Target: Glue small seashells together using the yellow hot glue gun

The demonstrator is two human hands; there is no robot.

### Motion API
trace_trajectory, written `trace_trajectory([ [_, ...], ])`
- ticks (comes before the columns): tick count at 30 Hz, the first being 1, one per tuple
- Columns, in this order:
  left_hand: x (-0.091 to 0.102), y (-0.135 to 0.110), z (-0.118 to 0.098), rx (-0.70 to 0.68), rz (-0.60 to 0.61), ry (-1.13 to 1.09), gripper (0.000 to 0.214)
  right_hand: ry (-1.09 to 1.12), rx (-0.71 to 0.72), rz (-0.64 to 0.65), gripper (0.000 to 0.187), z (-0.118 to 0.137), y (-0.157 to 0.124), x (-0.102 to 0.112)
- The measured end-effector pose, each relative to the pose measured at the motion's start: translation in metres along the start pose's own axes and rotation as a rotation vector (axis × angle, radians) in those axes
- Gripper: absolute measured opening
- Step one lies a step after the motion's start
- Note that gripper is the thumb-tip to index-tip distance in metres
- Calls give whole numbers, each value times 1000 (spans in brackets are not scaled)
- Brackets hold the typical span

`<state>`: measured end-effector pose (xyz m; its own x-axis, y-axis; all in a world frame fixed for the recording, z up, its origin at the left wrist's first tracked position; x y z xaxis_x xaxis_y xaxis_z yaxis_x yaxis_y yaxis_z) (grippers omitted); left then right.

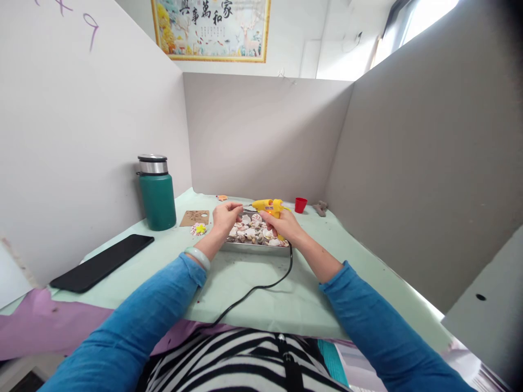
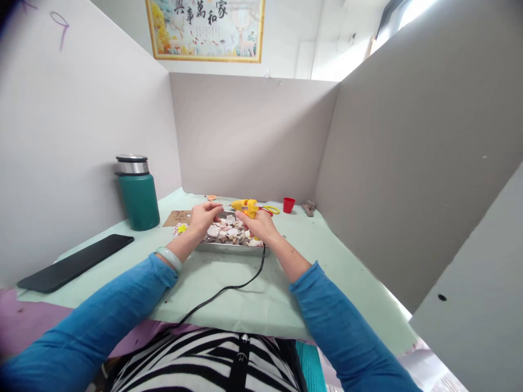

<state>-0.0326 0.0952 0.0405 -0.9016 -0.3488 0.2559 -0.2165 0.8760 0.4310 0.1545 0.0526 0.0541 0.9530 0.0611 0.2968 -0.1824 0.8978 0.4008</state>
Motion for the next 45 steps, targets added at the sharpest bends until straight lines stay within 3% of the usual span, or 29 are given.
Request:
trace_trajectory([
  [9, -5, 2, 0, -72, 34, 68, 25, -64, 4, 5, 40, 6, -6, -6],
  [35, -4, 2, 0, -79, 22, 107, 23, -52, 10, 29, 42, 3, -4, -6],
  [45, -1, 3, 3, -35, -6, 61, 22, 2, -41, -32, 38, -1, -1, 3],
])
Point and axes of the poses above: each hand's wrist, its own y-axis towards the middle knuckle, its own x-axis out of the back of the hand, z = x × y, the point moved 9 cm from there along y, towards the middle knuckle, and after that the axes turned 14 degrees about y, right-handed, at the moved point
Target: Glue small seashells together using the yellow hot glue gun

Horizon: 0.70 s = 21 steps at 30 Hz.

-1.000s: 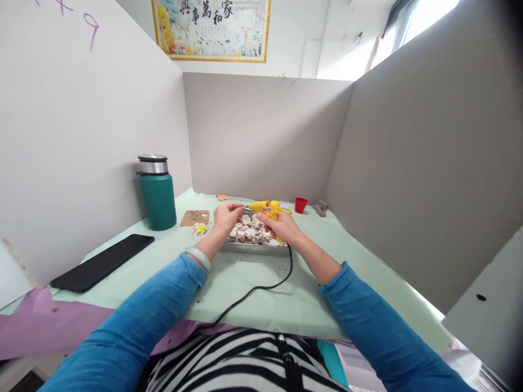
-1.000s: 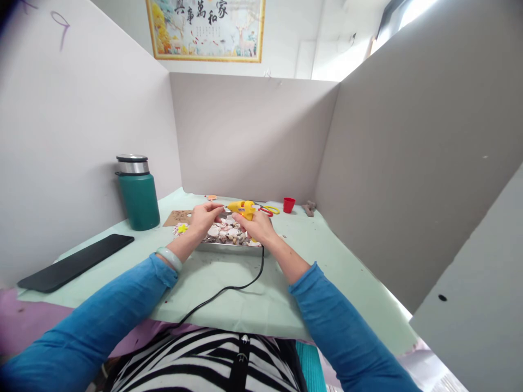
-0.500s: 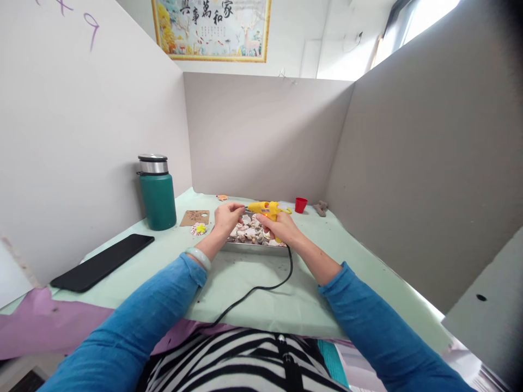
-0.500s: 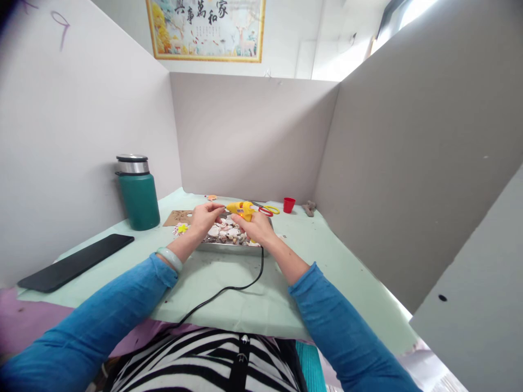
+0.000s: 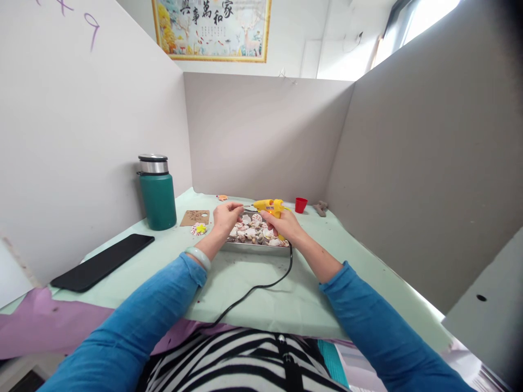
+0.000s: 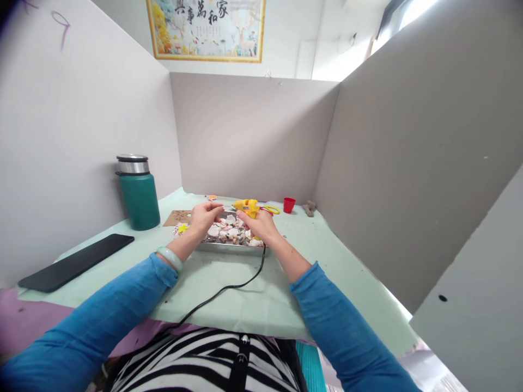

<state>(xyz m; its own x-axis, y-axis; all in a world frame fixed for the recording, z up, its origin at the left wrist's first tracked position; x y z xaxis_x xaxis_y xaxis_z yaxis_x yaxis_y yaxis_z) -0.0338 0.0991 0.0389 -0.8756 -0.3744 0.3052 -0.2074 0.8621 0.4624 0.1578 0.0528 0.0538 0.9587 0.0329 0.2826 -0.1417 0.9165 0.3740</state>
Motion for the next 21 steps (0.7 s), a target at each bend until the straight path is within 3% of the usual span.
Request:
trace_trajectory([
  [21, 3, -6, -7, 26, 3, -4, 18, -26, 27, 39, 39, -3, 1, -5],
])
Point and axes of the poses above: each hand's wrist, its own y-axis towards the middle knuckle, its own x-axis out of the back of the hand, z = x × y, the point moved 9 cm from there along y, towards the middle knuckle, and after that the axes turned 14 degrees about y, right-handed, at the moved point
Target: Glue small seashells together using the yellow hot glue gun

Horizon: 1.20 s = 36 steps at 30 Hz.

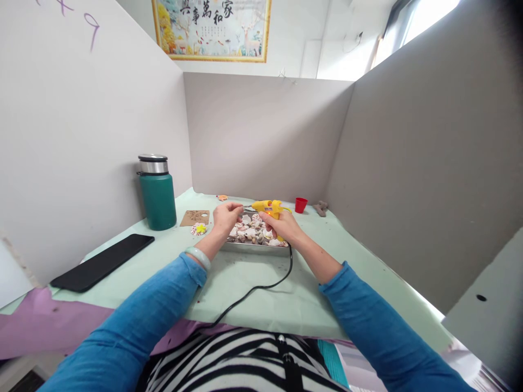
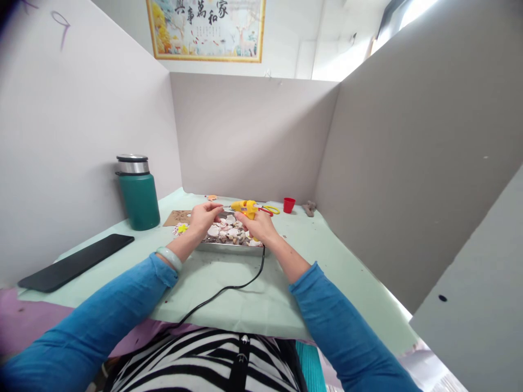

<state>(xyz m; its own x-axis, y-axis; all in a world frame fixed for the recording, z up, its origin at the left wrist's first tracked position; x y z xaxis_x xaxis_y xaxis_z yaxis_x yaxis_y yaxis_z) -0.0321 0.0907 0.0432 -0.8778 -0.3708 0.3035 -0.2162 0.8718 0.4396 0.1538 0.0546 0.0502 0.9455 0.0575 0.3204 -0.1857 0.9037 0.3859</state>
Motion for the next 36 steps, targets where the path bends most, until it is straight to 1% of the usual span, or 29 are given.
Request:
trace_trajectory([
  [5, -2, 1, 1, -3, 14, 11, 20, -20, 12, 17, 42, 1, -2, -3],
  [11, -6, 4, 5, -35, 33, 7, 24, -27, 15, 10, 39, 7, -5, -5],
  [14, -6, 5, 5, -39, 25, 1, 24, -71, 7, 43, 43, 9, -6, -7],
  [17, -3, 5, 5, -17, 0, -14, 23, -228, 1, 48, 46, 7, -3, -4],
  [20, -1, 5, 6, -3, -15, -16, 21, -518, -31, -15, 48, 0, 1, 8],
  [22, -1, 5, 7, -2, -16, -13, 21, -709, -69, -14, 51, -8, 3, 13],
  [25, -1, 5, 7, -1, -19, -10, 21, -888, -98, 58, 55, -19, 3, 10],
  [29, 0, 3, 5, 8, -16, -5, 21, -984, -40, 148, 54, -22, 1, 0],
  [34, -1, 3, 5, 5, -7, -15, 21, -979, -32, 281, 53, -22, 1, -1],
  [36, -1, 4, 7, -5, -9, -18, 22, -930, 10, 321, 50, -16, 2, -1],
])
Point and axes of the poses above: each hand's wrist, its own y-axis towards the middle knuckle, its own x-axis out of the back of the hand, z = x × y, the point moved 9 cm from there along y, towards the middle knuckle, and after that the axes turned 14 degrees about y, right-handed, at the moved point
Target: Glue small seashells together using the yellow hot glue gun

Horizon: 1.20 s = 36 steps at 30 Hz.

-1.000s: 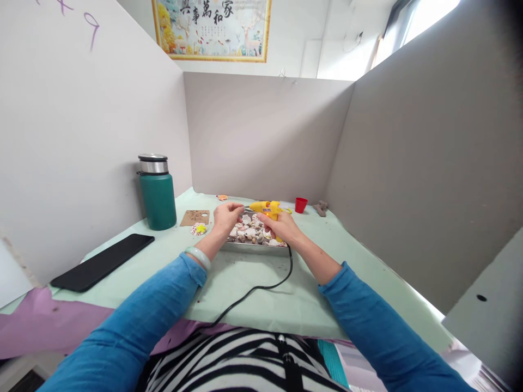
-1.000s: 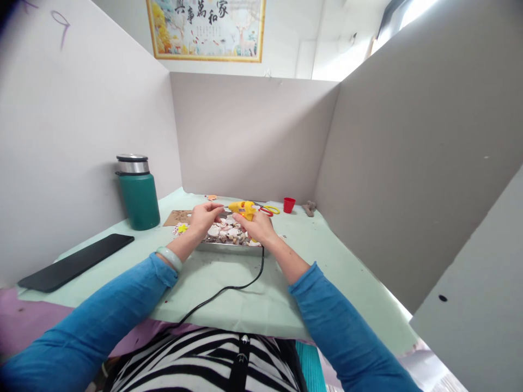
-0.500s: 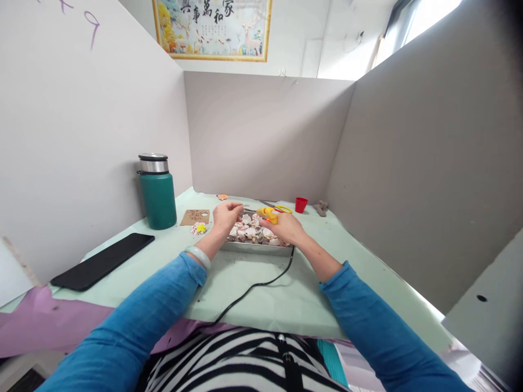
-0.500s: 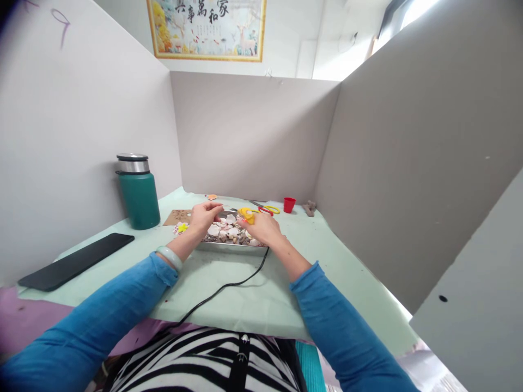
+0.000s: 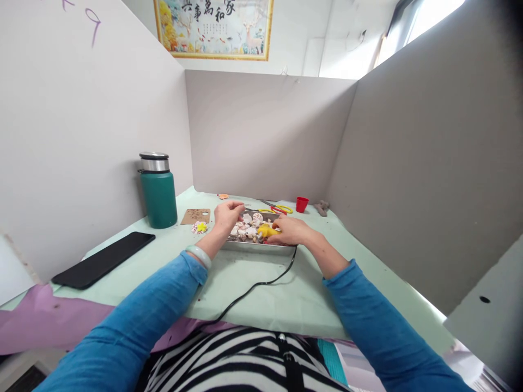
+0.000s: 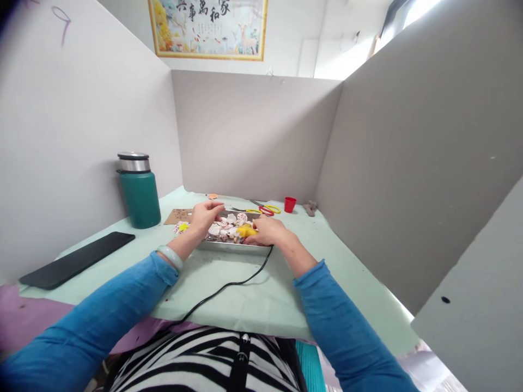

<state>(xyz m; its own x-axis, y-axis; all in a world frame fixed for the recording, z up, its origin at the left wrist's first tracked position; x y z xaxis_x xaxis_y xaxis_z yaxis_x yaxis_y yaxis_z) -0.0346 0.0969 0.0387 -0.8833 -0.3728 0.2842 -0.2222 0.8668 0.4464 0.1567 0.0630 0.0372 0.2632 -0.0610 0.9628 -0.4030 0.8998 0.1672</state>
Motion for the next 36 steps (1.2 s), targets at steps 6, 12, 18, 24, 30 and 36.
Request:
trace_trajectory([
  [6, 0, 2, 4, -34, -4, 11, 24, 145, 325, -91, 32, 50, 7, 12],
  [12, 3, 1, 1, -43, -14, 31, 22, -61, 224, 62, 28, 69, 25, -18],
  [18, 5, -3, -5, -48, -4, 40, 21, -218, 72, 166, 21, 66, 37, -33],
  [24, 5, -4, -8, -54, 0, 49, 20, -224, 32, 162, 22, 68, 49, -44],
  [30, 4, -2, -8, -58, 3, 59, 21, -180, 67, 171, 20, 74, 40, -45],
  [36, 4, -1, -5, -52, -5, 47, 22, -65, 126, 88, 18, 68, 36, -29],
])
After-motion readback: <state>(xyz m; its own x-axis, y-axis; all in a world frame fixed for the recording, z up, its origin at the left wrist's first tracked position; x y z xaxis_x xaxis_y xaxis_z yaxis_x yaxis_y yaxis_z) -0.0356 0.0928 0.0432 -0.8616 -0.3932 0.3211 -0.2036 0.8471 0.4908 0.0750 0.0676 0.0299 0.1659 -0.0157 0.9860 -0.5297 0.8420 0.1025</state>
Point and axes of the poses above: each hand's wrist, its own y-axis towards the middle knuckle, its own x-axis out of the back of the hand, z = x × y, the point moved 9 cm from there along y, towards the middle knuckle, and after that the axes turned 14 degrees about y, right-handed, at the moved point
